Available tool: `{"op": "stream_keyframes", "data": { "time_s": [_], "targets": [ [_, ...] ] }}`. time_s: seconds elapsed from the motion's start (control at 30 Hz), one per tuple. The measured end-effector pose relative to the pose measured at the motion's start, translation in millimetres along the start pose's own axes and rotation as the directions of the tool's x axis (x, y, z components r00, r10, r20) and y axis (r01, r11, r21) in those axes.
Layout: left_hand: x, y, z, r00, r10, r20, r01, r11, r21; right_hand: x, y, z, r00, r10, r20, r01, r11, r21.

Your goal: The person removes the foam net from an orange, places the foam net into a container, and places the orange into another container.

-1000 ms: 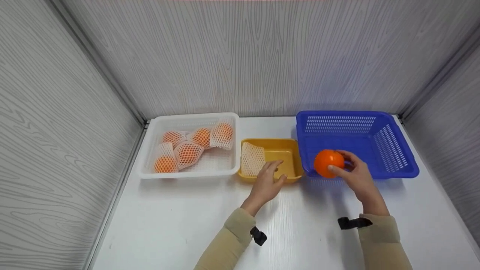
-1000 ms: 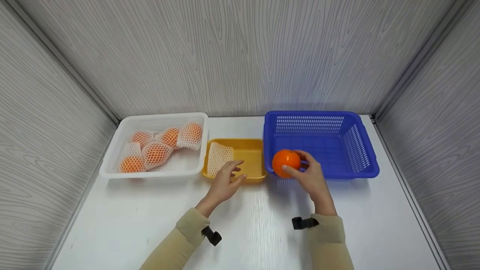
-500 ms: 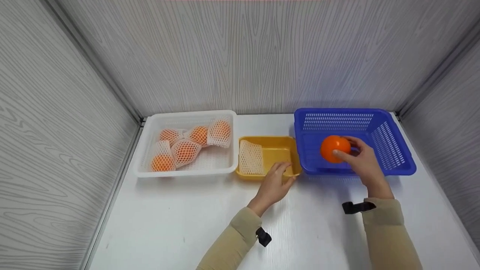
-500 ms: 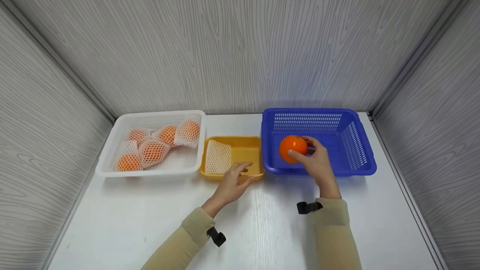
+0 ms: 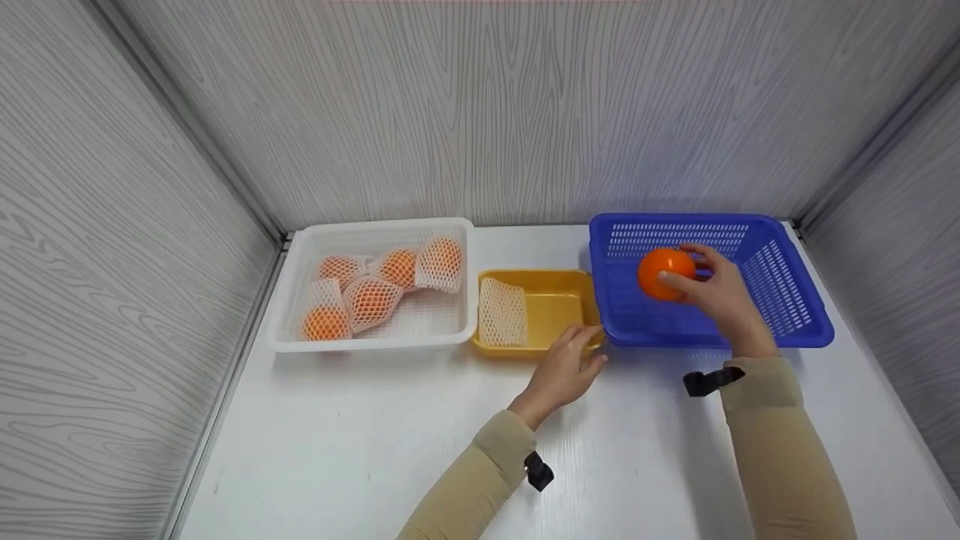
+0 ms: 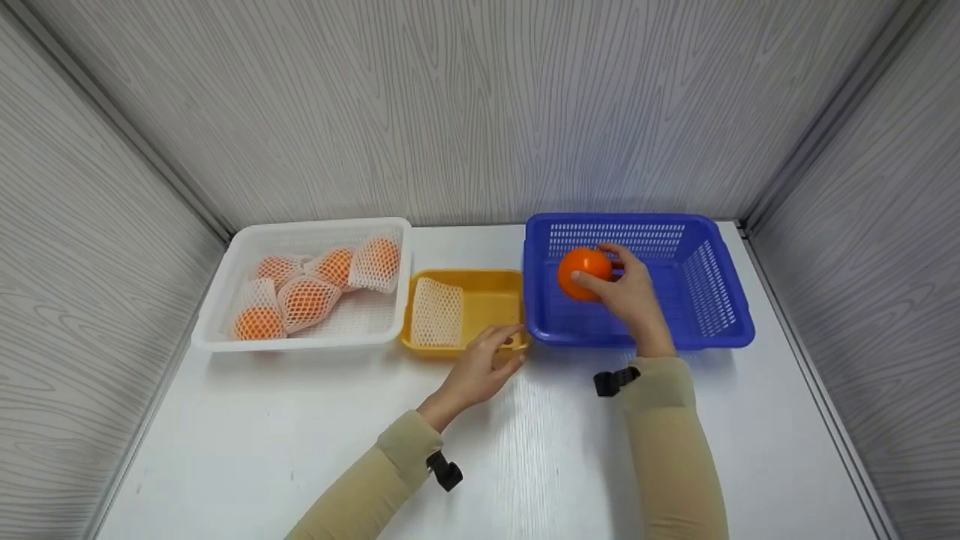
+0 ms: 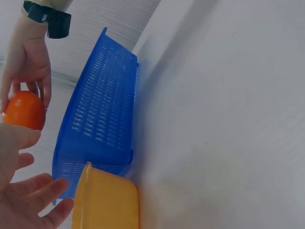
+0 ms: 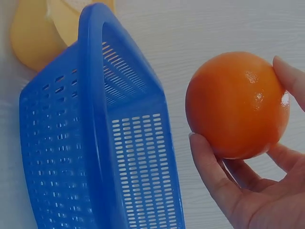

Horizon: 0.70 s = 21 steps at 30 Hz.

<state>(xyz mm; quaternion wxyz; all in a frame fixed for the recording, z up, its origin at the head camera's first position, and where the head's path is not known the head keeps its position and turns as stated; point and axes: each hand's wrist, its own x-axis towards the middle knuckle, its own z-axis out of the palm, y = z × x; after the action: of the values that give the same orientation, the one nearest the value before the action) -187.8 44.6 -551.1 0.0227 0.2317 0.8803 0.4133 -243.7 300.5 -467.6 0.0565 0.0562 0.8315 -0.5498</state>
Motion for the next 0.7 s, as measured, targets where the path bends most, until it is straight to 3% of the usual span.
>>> {"op": "stream_keyframes", "data": {
  "time_s": [0.2,0.37,0.7],
  "targets": [
    [4.3,-1.6,6.5,0.999,0.032,0.040,-0.034,0.998,0.044,11.5,2.8,3.3,1.000,-0.002,0.006,0.002,1.000,0.000],
    [6.2,-4.4,8.9,0.997,0.025,0.069,-0.028,0.999,0.042,19.3,7.3,8.6,0.999,0.029,0.015,-0.029,1.000,-0.008],
    [9.7,-6.9,11.5,0.995,0.013,0.098,-0.022,0.996,0.084,34.1,23.2,17.6,0.988,0.142,0.053,-0.137,0.987,-0.085]
  ]
}}
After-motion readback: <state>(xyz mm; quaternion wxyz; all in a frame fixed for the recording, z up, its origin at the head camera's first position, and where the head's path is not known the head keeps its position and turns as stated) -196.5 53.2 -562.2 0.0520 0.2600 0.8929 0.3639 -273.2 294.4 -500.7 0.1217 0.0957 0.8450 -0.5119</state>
